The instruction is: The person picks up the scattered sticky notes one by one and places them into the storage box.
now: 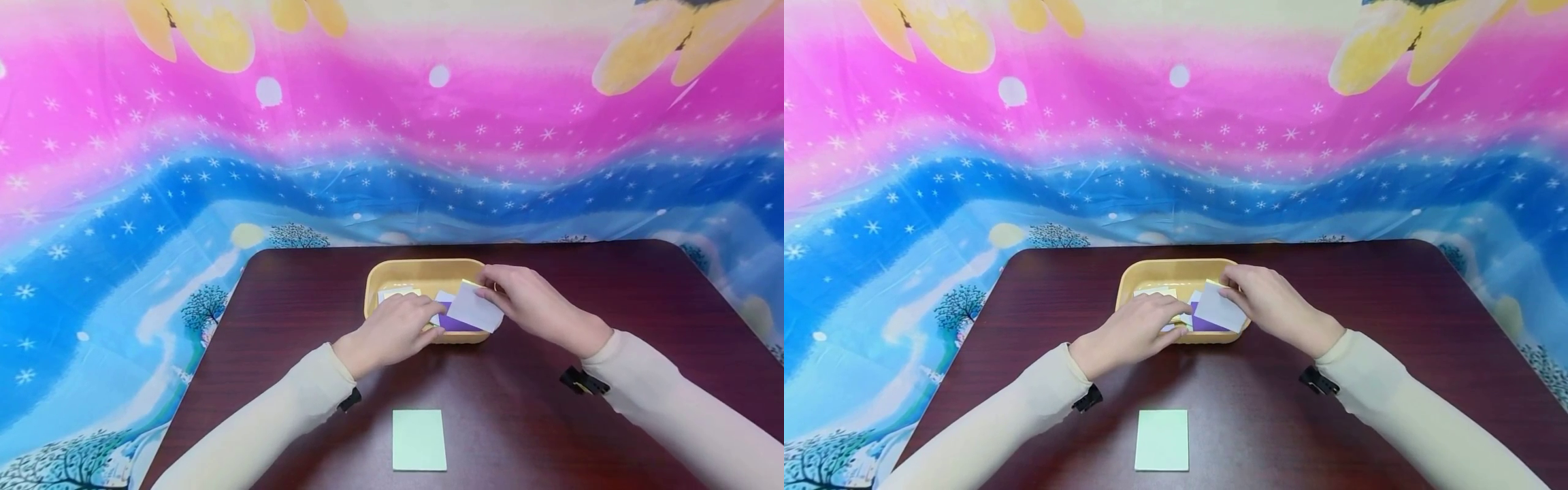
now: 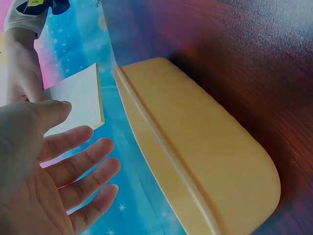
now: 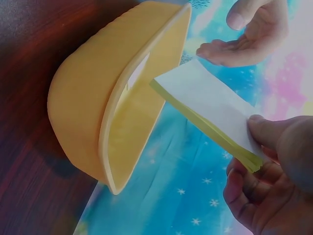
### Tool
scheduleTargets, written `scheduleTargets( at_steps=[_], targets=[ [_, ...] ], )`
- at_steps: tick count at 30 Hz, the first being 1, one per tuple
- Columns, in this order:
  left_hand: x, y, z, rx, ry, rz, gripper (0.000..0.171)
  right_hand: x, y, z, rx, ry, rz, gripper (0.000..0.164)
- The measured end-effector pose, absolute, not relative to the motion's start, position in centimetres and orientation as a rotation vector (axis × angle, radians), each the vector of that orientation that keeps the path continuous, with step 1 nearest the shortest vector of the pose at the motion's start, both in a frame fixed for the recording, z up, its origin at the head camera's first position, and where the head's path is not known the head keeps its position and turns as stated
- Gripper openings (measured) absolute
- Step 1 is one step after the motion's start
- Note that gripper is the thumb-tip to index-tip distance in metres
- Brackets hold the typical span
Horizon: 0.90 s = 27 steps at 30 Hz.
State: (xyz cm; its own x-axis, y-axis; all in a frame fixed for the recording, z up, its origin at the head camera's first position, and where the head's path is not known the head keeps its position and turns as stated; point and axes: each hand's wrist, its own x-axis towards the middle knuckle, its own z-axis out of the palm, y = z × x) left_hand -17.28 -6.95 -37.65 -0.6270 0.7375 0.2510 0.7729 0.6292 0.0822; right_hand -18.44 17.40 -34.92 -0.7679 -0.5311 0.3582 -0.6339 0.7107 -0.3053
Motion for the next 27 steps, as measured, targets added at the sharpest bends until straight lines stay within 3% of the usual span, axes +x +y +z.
scheduleTargets(
  at_steps=[27],
  targets=[
    [-19.6, -7.3, -37.2, -1.178, -2.750, -0.343, 0.035, -20.7, 17.4, -35.4, 0.861, -2.715, 0.657, 0.005]
  ],
)
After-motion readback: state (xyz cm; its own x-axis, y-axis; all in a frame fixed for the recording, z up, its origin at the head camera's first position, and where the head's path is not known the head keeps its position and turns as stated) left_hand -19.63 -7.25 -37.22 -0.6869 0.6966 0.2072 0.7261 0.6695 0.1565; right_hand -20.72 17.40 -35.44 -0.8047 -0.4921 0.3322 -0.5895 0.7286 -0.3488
